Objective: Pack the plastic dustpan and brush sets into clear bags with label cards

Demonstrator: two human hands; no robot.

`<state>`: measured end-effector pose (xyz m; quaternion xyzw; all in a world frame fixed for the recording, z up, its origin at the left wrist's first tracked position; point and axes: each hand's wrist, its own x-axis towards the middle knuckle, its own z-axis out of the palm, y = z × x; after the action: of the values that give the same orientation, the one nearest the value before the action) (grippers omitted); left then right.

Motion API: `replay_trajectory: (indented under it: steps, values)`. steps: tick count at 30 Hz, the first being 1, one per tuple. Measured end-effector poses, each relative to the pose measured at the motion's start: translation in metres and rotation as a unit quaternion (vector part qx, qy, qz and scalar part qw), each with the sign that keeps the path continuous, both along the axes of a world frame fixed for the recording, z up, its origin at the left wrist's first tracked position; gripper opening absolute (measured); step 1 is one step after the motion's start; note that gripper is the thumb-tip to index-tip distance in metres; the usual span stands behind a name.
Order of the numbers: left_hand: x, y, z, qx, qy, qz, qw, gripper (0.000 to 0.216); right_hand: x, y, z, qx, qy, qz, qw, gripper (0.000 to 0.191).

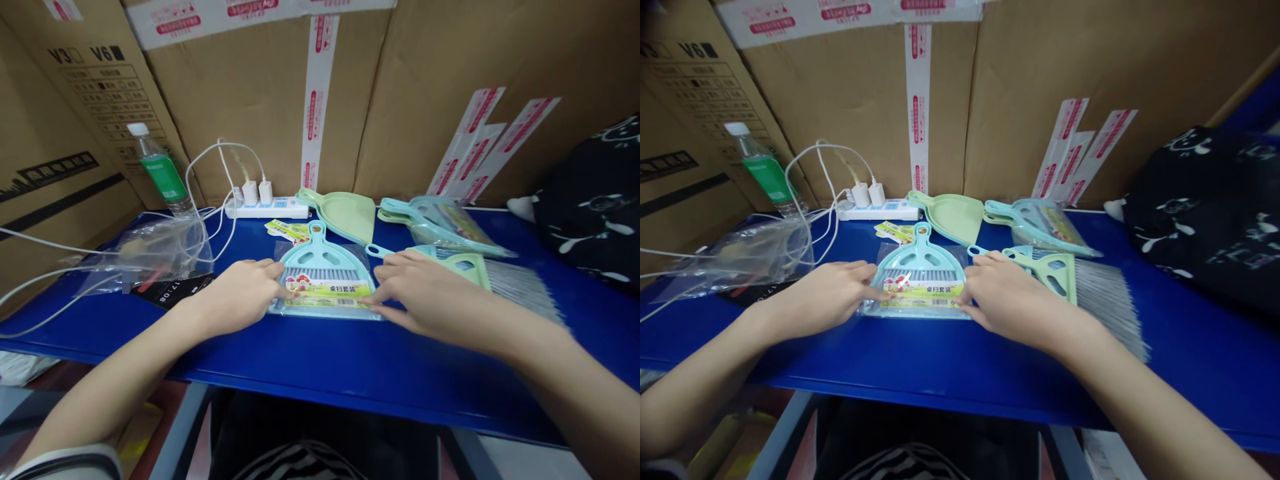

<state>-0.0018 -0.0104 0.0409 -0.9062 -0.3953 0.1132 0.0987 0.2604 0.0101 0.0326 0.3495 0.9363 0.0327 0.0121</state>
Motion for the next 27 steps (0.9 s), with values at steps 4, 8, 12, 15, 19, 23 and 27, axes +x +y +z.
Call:
replay_trajectory:
  steps: [4, 8, 12, 15, 19, 23, 27]
  values:
    - [-0.006, 0.002, 0.003, -0.023, -0.018, 0.036, 0.999, 0.051, 0.002, -0.001, 0.003, -0.013, -0.027, -0.042, 0.999, 0.019]
    - [-0.003, 0.004, 0.005, -0.027, -0.016, 0.067, 0.997, 0.044, -0.001, 0.001, 0.004, -0.028, -0.041, -0.098, 0.994, 0.023]
    - [0.006, 0.004, 0.003, -0.013, 0.021, 0.080, 0.996, 0.029, -0.011, -0.002, 0.004, -0.051, -0.061, -0.139, 0.987, 0.021]
    - [0.012, 0.002, -0.002, 0.007, 0.049, 0.076, 0.996, 0.024, -0.020, -0.007, 0.002, -0.050, -0.100, -0.150, 0.982, 0.019]
    - [0.015, 0.001, -0.007, 0.021, 0.058, 0.072, 0.995, 0.025, -0.024, -0.011, 0.003, -0.039, -0.102, -0.156, 0.982, 0.018]
    - [0.016, 0.003, -0.008, 0.016, 0.072, 0.075, 0.994, 0.025, -0.017, -0.001, 0.002, -0.067, 0.046, -0.186, 0.979, 0.011]
    - [0.017, 0.003, -0.009, 0.000, 0.052, 0.080, 0.995, 0.024, -0.014, 0.015, -0.005, -0.172, 0.353, -0.189, 0.900, 0.016]
